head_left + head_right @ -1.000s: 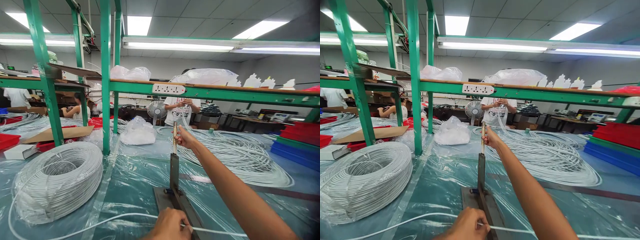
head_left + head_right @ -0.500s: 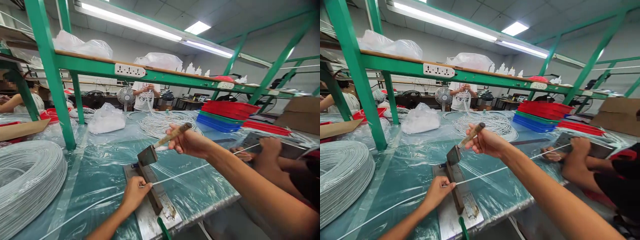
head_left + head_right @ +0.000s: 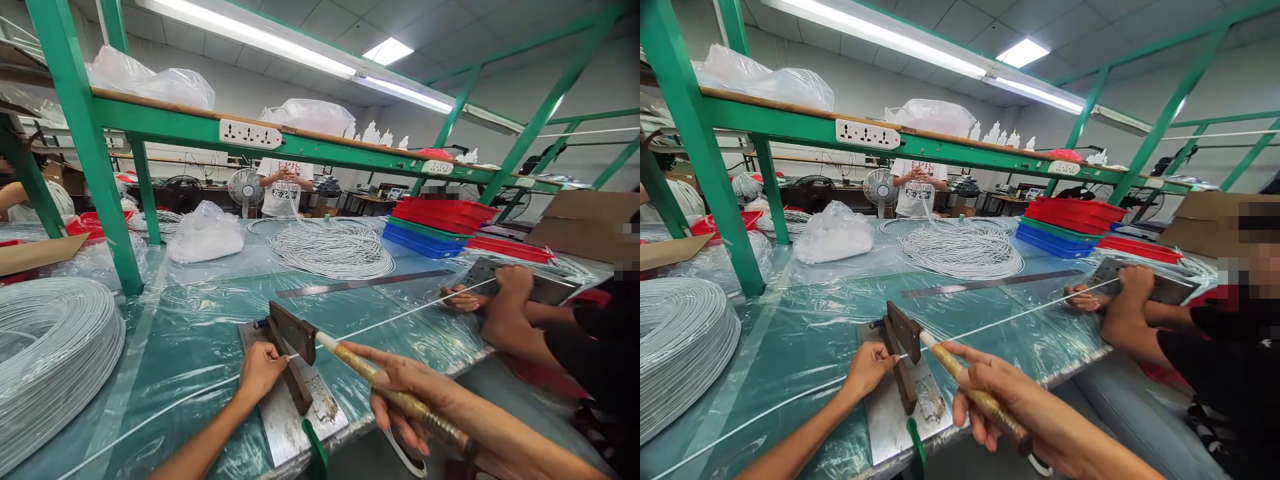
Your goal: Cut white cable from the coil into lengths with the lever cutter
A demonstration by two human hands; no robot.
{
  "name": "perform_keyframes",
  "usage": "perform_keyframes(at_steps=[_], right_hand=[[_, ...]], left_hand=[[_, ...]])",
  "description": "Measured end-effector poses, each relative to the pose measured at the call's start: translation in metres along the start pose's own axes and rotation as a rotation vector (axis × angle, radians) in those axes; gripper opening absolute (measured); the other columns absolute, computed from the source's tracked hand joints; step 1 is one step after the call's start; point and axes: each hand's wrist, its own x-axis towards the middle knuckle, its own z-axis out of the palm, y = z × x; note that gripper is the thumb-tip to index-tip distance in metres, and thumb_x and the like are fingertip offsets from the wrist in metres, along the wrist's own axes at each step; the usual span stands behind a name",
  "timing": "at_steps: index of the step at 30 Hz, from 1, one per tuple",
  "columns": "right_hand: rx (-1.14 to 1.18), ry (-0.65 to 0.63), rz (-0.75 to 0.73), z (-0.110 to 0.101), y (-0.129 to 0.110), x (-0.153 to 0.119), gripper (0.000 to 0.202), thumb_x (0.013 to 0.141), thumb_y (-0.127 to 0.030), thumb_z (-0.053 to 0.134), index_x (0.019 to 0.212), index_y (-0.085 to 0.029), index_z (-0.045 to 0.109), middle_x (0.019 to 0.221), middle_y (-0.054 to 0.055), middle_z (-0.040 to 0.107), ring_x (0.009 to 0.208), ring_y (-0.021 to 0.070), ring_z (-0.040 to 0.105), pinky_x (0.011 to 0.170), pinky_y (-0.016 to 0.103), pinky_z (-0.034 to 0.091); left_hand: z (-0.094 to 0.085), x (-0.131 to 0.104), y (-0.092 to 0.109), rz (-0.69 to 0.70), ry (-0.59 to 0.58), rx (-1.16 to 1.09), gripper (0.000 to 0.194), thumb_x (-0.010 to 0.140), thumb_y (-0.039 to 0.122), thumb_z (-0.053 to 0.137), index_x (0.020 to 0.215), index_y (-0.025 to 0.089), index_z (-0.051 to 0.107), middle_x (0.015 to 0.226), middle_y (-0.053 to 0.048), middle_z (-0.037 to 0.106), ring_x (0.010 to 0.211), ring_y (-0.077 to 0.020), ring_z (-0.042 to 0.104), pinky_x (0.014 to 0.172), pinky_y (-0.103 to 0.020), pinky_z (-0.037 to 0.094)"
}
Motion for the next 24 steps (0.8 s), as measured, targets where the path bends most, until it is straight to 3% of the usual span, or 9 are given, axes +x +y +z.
perform_keyframes(at_steps=[6,9,12,14,21,24], right_hand=[[0.018,0.059,0.135,0.011,0.024,-0.005,0.077,0.067,-0.03,0.048,0.136,-0.008,0.022,0.058,0.004,0.061,0.038,0.0098,0.052,0.035,0.014,0.038],[0.04,0.057,0.175,0.017,0.036,0.0,0.074,0.06,-0.026,0.046,0.129,-0.011,0.026,0.05,-0.006,0.049,0.027,0.0047,0.038,0.027,0.012,0.025],[-0.083,0.084,0.12,0.023,0.047,0.004,0.062,0.066,-0.03,0.049,0.122,-0.013,0.03,0.046,-0.012,0.035,0.024,0.0002,0.02,0.026,0.012,0.011],[-0.176,0.11,0.071,0.026,0.053,0.004,0.057,0.071,-0.038,0.05,0.119,-0.014,0.031,0.046,-0.013,0.034,0.024,0.0004,0.016,0.027,0.014,0.007],[-0.215,0.242,0.061,0.021,0.064,0.001,0.051,0.072,-0.042,0.047,0.116,-0.017,0.038,0.05,-0.01,0.035,0.027,0.0024,0.017,0.029,0.016,0.01],[-0.294,0.31,-0.021,0.013,0.092,0.01,0.045,0.07,-0.043,0.051,0.108,-0.019,0.05,0.054,-0.005,0.044,0.037,0.0071,0.037,0.035,0.017,0.029]], left_hand=[[0.005,0.004,-0.006,0.014,0.01,-0.001,0.028,0.065,0.035,0.056,0.048,0.018,0.041,0.045,0.006,0.038,0.046,-0.0093,0.033,0.046,-0.023,0.019],[0.006,0.005,-0.008,0.021,0.016,-0.003,0.029,0.065,0.035,0.056,0.048,0.018,0.041,0.044,0.006,0.037,0.046,-0.0092,0.032,0.046,-0.023,0.019],[0.006,0.005,-0.009,0.025,0.025,0.0,0.03,0.064,0.036,0.057,0.048,0.018,0.041,0.043,0.006,0.036,0.045,-0.009,0.032,0.046,-0.023,0.018],[0.007,0.005,-0.01,0.034,0.027,-0.005,0.03,0.064,0.036,0.057,0.047,0.018,0.041,0.044,0.006,0.037,0.045,-0.009,0.032,0.046,-0.023,0.018],[0.008,0.004,-0.011,0.043,0.029,-0.054,0.028,0.064,0.034,0.058,0.048,0.018,0.042,0.043,0.006,0.037,0.044,-0.009,0.033,0.047,-0.023,0.018],[0.007,0.003,-0.01,0.052,0.033,-0.091,0.029,0.064,0.033,0.058,0.047,0.018,0.041,0.043,0.006,0.036,0.043,-0.0087,0.031,0.047,-0.023,0.016]])
